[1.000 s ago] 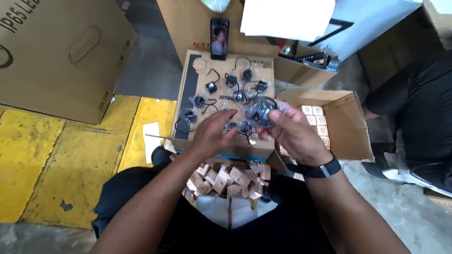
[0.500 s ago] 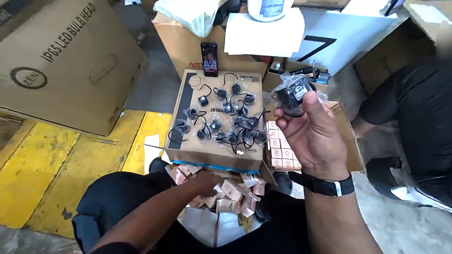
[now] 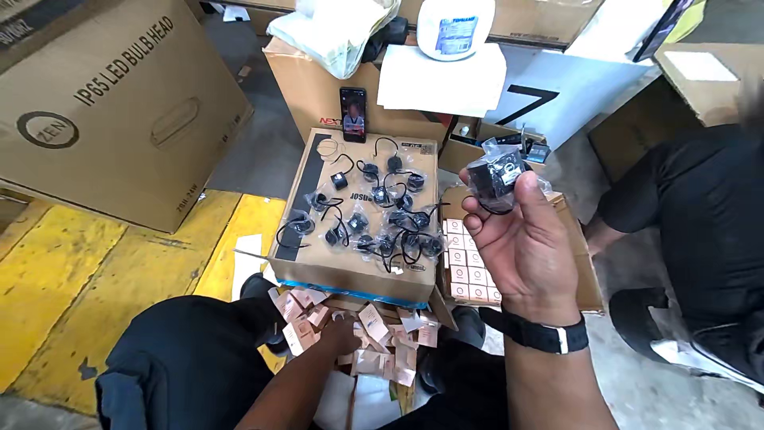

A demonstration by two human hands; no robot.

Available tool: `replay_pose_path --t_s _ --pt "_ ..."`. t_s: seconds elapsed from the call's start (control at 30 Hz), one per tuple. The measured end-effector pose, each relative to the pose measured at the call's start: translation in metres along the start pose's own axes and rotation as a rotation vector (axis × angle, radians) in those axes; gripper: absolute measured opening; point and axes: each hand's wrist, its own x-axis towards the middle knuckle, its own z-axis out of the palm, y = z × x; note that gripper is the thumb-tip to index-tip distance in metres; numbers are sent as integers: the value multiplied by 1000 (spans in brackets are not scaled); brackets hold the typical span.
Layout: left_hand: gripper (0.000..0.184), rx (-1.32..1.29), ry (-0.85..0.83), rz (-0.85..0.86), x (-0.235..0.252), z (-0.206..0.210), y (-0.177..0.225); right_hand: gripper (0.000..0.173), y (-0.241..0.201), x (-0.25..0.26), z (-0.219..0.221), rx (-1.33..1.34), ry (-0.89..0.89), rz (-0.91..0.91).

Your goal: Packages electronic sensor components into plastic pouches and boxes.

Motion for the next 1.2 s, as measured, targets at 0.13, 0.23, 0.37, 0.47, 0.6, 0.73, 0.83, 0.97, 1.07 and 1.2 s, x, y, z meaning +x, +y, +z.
replay_pose_path --t_s 0.13,0.23,0.37,0.47,0.6,0.73,0.83,0.97,1.07,1.2 --pt "75 -105 31 -14 7 6 -6 36 2 -2 3 -29 -13 13" --pt "76 -173 26 -6 5 6 -7 35 4 -7 7 -39 -19 16" --pt "69 -156 90 31 -4 2 -5 34 6 -11 12 -65 -13 -5" --pt "69 -50 138 39 -18 -9 3 34 8 -15 17 -161 7 -51" --pt "65 125 98 101 -51 -42 19 35 17 -19 21 -368 -21 -112" --pt "57 173 180 362 -94 -100 26 40 34 -20 23 -548 -117 -76" --pt "59 122 284 522 -131 -148 19 43 50 -16 23 -635 -203 -7" --pt "62 71 374 592 -162 -190 5 52 73 -12 19 -693 -357 135" --pt "66 -34 447 623 -163 -201 -2 54 85 -12 18 -744 -456 240" --pt "74 -214 482 637 -161 -209 11 53 94 -12 19 -700 -490 332"
